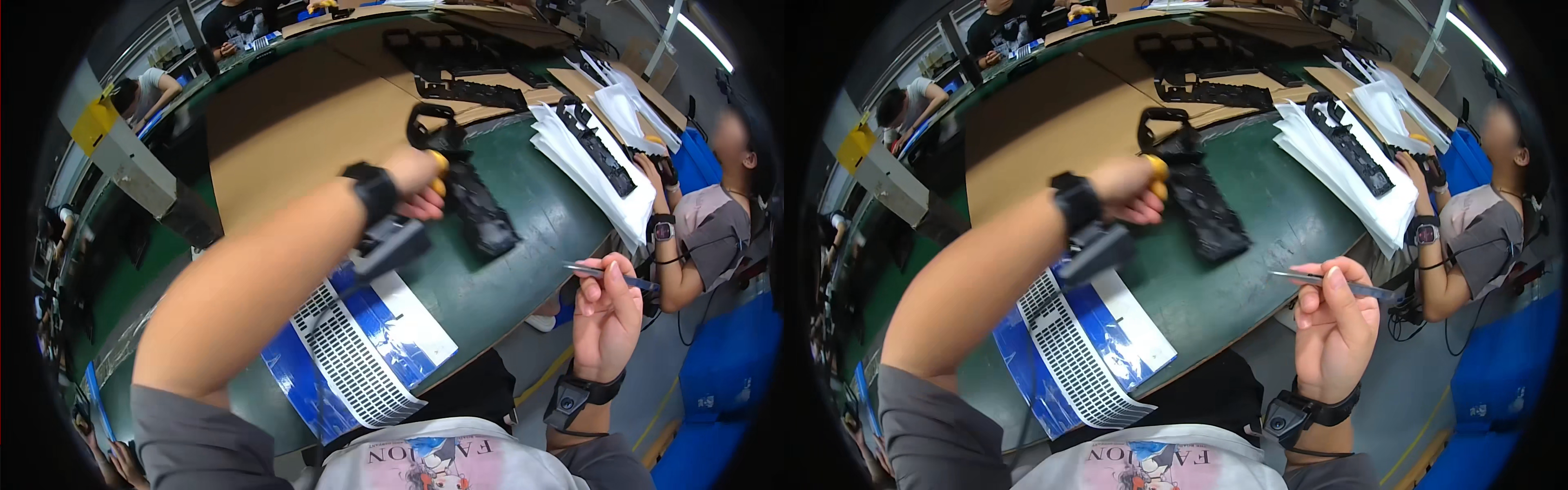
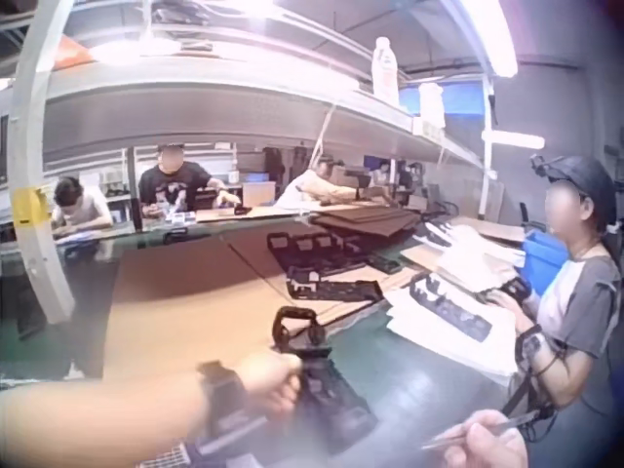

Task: Assembling plastic internal components and applying labels to electronic device casings.

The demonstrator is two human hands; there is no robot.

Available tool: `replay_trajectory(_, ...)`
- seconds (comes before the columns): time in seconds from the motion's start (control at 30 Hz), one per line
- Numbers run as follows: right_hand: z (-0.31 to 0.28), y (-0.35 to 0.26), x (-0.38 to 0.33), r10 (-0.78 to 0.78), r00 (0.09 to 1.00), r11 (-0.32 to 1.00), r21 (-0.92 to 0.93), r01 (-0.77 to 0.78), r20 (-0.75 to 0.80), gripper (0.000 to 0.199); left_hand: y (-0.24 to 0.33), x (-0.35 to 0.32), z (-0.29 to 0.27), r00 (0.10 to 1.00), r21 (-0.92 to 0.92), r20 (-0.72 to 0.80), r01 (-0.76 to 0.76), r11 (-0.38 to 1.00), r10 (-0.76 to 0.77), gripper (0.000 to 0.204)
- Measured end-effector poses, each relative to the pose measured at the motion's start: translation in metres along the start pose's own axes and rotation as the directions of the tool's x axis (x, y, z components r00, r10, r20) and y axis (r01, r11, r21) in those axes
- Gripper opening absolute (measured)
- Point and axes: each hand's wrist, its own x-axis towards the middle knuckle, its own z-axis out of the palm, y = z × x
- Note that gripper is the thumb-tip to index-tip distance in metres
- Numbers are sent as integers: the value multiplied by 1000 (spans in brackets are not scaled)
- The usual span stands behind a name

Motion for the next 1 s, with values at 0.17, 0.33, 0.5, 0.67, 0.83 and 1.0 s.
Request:
replay_trajectory(0.17,11,7,7,34,998,999,34,-36,56,11,-15,-28,-57,906,21,-406,-124,992,122,25)
replay_trajectory(0.33,34,15,6,88,991,996,16,-90,104,11,-18,-21,-18,928,669,-244,-48,742,280,42)
replay_trajectory(0.5,43,21,1,138,984,990,-43,-134,110,12,-22,-39,-25,870,100,-388,-290,952,305,17)
replay_trajectory(0.67,36,29,5,191,961,981,-26,-190,200,13,-62,-126,-54,800,-394,-465,-571,721,379,19)
replay_trajectory(0.83,85,59,3,427,782,903,-171,-394,454,11,-129,-201,-63,693,-506,-675,-684,526,252,27)
replay_trajectory(1.0,125,102,-5,599,640,792,-475,-384,481,13,-156,-218,-42,792,-765,-603,-607,214,93,28)
